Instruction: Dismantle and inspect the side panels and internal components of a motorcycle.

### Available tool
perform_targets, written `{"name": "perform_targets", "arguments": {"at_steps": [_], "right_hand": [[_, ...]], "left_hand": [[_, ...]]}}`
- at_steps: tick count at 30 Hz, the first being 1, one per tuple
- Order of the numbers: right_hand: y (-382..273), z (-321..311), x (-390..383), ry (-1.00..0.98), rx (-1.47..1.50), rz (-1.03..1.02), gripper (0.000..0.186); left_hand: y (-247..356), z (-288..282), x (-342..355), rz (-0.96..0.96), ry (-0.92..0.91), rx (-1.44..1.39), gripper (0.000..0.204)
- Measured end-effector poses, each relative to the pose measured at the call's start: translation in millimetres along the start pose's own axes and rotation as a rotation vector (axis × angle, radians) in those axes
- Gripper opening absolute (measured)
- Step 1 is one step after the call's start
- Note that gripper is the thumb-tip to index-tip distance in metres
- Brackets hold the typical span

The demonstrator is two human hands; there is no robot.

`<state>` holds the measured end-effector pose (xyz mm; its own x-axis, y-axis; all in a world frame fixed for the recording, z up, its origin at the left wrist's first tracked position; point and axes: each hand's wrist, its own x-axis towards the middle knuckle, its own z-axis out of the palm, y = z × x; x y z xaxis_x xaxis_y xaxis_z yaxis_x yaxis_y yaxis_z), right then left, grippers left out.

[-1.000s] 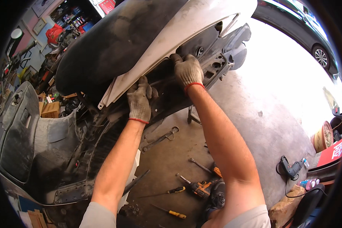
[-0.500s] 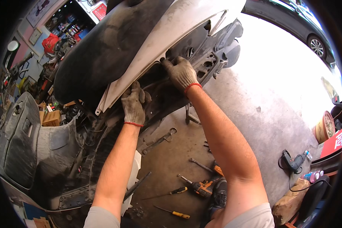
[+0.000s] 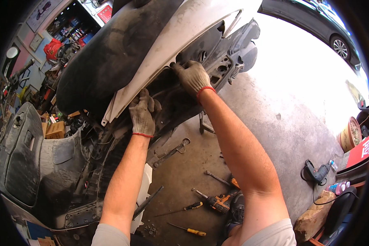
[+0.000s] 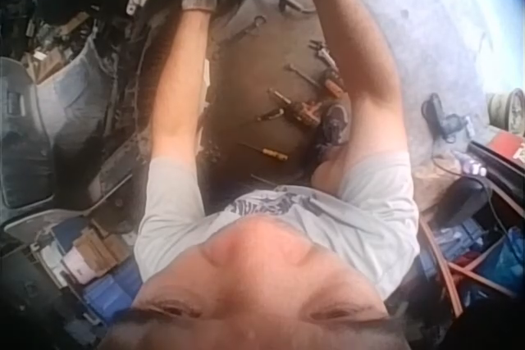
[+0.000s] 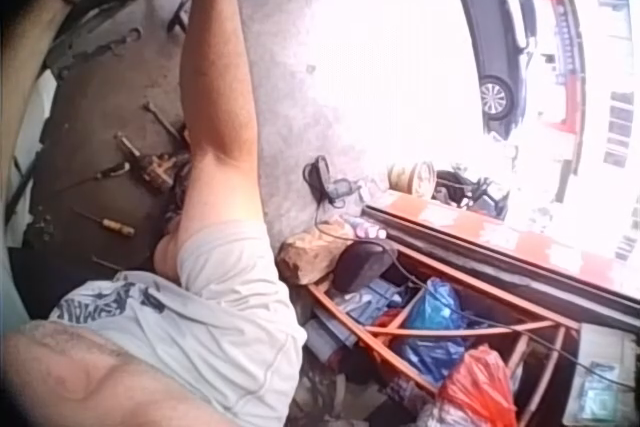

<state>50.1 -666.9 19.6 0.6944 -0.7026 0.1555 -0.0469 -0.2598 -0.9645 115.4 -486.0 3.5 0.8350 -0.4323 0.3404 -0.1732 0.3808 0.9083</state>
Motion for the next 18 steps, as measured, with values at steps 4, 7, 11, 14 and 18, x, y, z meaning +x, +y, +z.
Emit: {"name": "perform_targets", "arguments": {"at_steps": [4, 7, 11, 14, 18], "right_hand": [[-6.0, 2.3, 0.3, 0.033, -0.026, 0.044, 0.061], [-10.1, 1.8, -0.4, 0.049, -0.045, 0.064, 0.058], [-13.4, 1.8, -0.6, 0.061, -0.033, -0.017, 0.051], [-14.6, 3.1, 0.3, 0.014, -0.025, 0.027, 0.051], [-11.4, -1.8, 2.0, -0.002, 0.055, -0.028, 0.043]], "left_hand": [[1.2, 0.3, 0.1, 0.015, -0.017, 0.006, 0.024], [2.0, 1.4, 0.4, 0.007, -0.002, 0.007, 0.024], [3.0, 2.2, -0.9, -0.009, 0.013, 0.029, 0.025], [3.6, 2.3, -1.5, -0.021, 0.021, 0.037, 0.028], [4.6, 0.7, -1.4, 0.002, -0.018, 0.036, 0.030]]}}
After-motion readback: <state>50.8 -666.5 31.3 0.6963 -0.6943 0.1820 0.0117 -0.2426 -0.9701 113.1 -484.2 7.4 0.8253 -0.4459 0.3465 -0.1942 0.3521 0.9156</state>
